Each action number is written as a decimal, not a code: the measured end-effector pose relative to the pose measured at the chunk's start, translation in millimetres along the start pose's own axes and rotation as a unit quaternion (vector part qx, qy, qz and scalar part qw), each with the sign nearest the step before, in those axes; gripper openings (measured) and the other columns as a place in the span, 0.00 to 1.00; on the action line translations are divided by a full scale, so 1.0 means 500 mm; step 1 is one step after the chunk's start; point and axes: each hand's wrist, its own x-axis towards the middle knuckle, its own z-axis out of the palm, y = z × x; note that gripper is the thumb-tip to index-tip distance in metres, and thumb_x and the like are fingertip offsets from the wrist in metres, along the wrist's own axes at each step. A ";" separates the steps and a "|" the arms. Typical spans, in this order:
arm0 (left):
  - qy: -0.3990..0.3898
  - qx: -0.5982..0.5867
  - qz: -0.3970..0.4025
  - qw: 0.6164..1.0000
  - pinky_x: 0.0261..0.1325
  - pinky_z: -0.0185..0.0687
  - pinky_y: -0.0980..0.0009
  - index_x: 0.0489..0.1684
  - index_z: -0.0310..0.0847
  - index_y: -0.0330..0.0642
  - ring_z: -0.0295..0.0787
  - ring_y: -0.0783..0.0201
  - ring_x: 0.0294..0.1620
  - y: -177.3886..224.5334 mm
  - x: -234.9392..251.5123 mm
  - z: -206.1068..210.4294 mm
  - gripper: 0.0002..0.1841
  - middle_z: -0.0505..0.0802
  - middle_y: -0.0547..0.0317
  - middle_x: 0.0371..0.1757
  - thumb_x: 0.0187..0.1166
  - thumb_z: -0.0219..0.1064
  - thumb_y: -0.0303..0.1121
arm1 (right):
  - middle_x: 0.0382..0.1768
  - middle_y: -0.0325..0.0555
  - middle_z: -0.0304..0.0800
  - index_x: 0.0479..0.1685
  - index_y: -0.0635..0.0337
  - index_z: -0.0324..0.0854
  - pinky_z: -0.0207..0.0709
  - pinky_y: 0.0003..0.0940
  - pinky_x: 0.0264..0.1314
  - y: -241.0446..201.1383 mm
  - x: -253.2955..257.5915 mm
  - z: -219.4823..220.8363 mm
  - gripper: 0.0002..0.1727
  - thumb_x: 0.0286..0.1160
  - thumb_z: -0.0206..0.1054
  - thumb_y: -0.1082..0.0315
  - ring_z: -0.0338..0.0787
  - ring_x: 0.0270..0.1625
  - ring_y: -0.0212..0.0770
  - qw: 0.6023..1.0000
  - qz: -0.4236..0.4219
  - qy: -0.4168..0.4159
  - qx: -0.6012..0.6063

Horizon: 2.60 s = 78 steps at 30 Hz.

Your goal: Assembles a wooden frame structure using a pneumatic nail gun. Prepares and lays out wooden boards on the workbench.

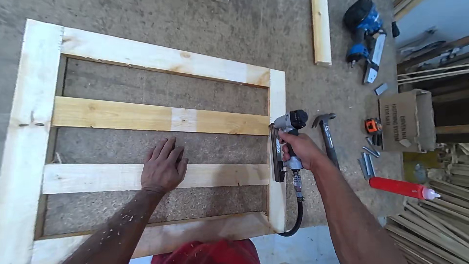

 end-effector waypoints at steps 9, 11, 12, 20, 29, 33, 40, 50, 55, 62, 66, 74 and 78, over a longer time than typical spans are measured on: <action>-0.004 0.000 0.000 1.000 0.87 0.58 0.45 0.71 0.84 0.57 0.61 0.52 0.92 -0.002 0.001 0.002 0.31 0.74 0.58 0.88 0.82 0.44 0.59 | 0.17 0.44 0.78 0.48 0.62 0.80 0.87 0.40 0.24 0.019 -0.016 0.019 0.30 0.83 0.63 0.38 0.82 0.15 0.41 1.000 -0.007 0.027 -0.012; -0.005 -0.002 -0.001 1.000 0.88 0.57 0.46 0.72 0.83 0.57 0.60 0.52 0.92 -0.003 0.000 0.003 0.31 0.73 0.59 0.89 0.83 0.44 0.60 | 0.17 0.44 0.78 0.45 0.63 0.80 0.86 0.39 0.22 0.028 -0.023 0.026 0.30 0.83 0.63 0.38 0.81 0.15 0.40 0.999 -0.005 0.037 -0.015; -0.004 -0.003 -0.001 1.000 0.88 0.57 0.46 0.72 0.84 0.57 0.60 0.53 0.92 -0.002 0.000 0.002 0.30 0.73 0.59 0.89 0.83 0.44 0.59 | 0.17 0.44 0.78 0.44 0.63 0.80 0.86 0.39 0.22 0.033 -0.025 0.027 0.30 0.83 0.63 0.38 0.81 0.15 0.40 0.999 -0.004 0.038 -0.016; -0.012 -0.011 0.003 1.000 0.88 0.57 0.45 0.72 0.83 0.55 0.61 0.51 0.92 -0.003 0.002 -0.006 0.31 0.73 0.58 0.89 0.83 0.44 0.60 | 0.17 0.45 0.79 0.44 0.63 0.79 0.87 0.42 0.25 0.052 -0.055 0.021 0.31 0.84 0.61 0.37 0.83 0.16 0.42 0.999 -0.021 0.034 -0.037; -0.037 -0.013 -0.005 0.999 0.86 0.58 0.41 0.73 0.81 0.53 0.60 0.49 0.92 0.005 0.005 -0.017 0.32 0.71 0.57 0.90 0.82 0.43 0.59 | 0.16 0.48 0.80 0.47 0.64 0.84 0.85 0.40 0.26 0.258 -0.167 -0.002 0.26 0.86 0.62 0.45 0.82 0.16 0.43 1.000 -0.010 0.002 -0.013; -0.038 -0.014 -0.005 0.999 0.86 0.58 0.41 0.73 0.81 0.52 0.60 0.48 0.92 0.005 0.005 -0.018 0.33 0.71 0.56 0.90 0.83 0.42 0.60 | 0.15 0.49 0.80 0.37 0.64 0.82 0.85 0.40 0.26 0.277 -0.160 0.007 0.27 0.85 0.64 0.44 0.82 0.16 0.44 1.000 -0.002 0.002 -0.018; -0.031 -0.012 -0.008 0.999 0.85 0.59 0.40 0.72 0.81 0.53 0.61 0.47 0.91 0.007 0.006 -0.017 0.33 0.73 0.54 0.89 0.82 0.42 0.62 | 0.15 0.50 0.82 0.28 0.63 0.83 0.84 0.41 0.23 0.281 -0.166 0.031 0.29 0.84 0.65 0.42 0.83 0.16 0.46 0.996 -0.020 0.026 -0.086; -0.034 -0.015 -0.011 0.999 0.84 0.59 0.39 0.72 0.81 0.54 0.60 0.47 0.92 0.005 0.005 -0.014 0.32 0.72 0.55 0.89 0.82 0.42 0.61 | 0.16 0.49 0.84 0.30 0.60 0.84 0.86 0.43 0.26 0.284 -0.176 0.043 0.31 0.83 0.62 0.38 0.86 0.17 0.46 0.991 -0.025 0.033 -0.131; -0.041 -0.013 -0.008 0.999 0.85 0.58 0.40 0.73 0.80 0.55 0.60 0.47 0.92 0.004 0.007 -0.014 0.32 0.71 0.55 0.90 0.82 0.42 0.61 | 0.15 0.48 0.84 0.29 0.61 0.84 0.86 0.42 0.28 0.301 -0.192 0.047 0.30 0.83 0.64 0.40 0.87 0.18 0.45 0.992 -0.007 0.043 -0.116; -0.034 -0.013 -0.007 0.999 0.86 0.57 0.40 0.73 0.80 0.55 0.59 0.47 0.92 0.002 0.004 -0.012 0.32 0.71 0.56 0.90 0.82 0.42 0.61 | 0.15 0.48 0.84 0.29 0.60 0.84 0.86 0.40 0.27 0.324 -0.206 0.050 0.28 0.84 0.65 0.42 0.86 0.17 0.45 0.993 -0.005 0.035 -0.111; -0.036 -0.012 -0.011 0.999 0.85 0.57 0.40 0.73 0.80 0.55 0.59 0.48 0.93 0.002 0.004 -0.011 0.32 0.71 0.57 0.90 0.82 0.43 0.61 | 0.15 0.48 0.84 0.28 0.60 0.84 0.86 0.40 0.27 0.332 -0.217 0.059 0.27 0.84 0.65 0.43 0.86 0.17 0.44 0.993 0.003 0.043 -0.107; -0.038 -0.019 -0.010 0.999 0.86 0.57 0.40 0.73 0.81 0.54 0.59 0.48 0.93 0.002 0.010 -0.013 0.32 0.71 0.56 0.90 0.82 0.44 0.61 | 0.15 0.46 0.85 0.29 0.59 0.84 0.86 0.41 0.26 0.350 -0.219 0.066 0.27 0.81 0.67 0.41 0.86 0.17 0.44 0.991 0.002 0.054 -0.122; -0.028 -0.018 0.001 0.999 0.85 0.59 0.39 0.75 0.79 0.55 0.58 0.49 0.93 0.000 -0.007 -0.023 0.33 0.69 0.58 0.91 0.83 0.43 0.62 | 0.29 0.48 0.90 0.48 0.58 0.86 0.88 0.51 0.41 0.319 -0.228 0.066 0.32 0.73 0.69 0.34 0.92 0.31 0.47 0.975 0.022 0.040 -0.218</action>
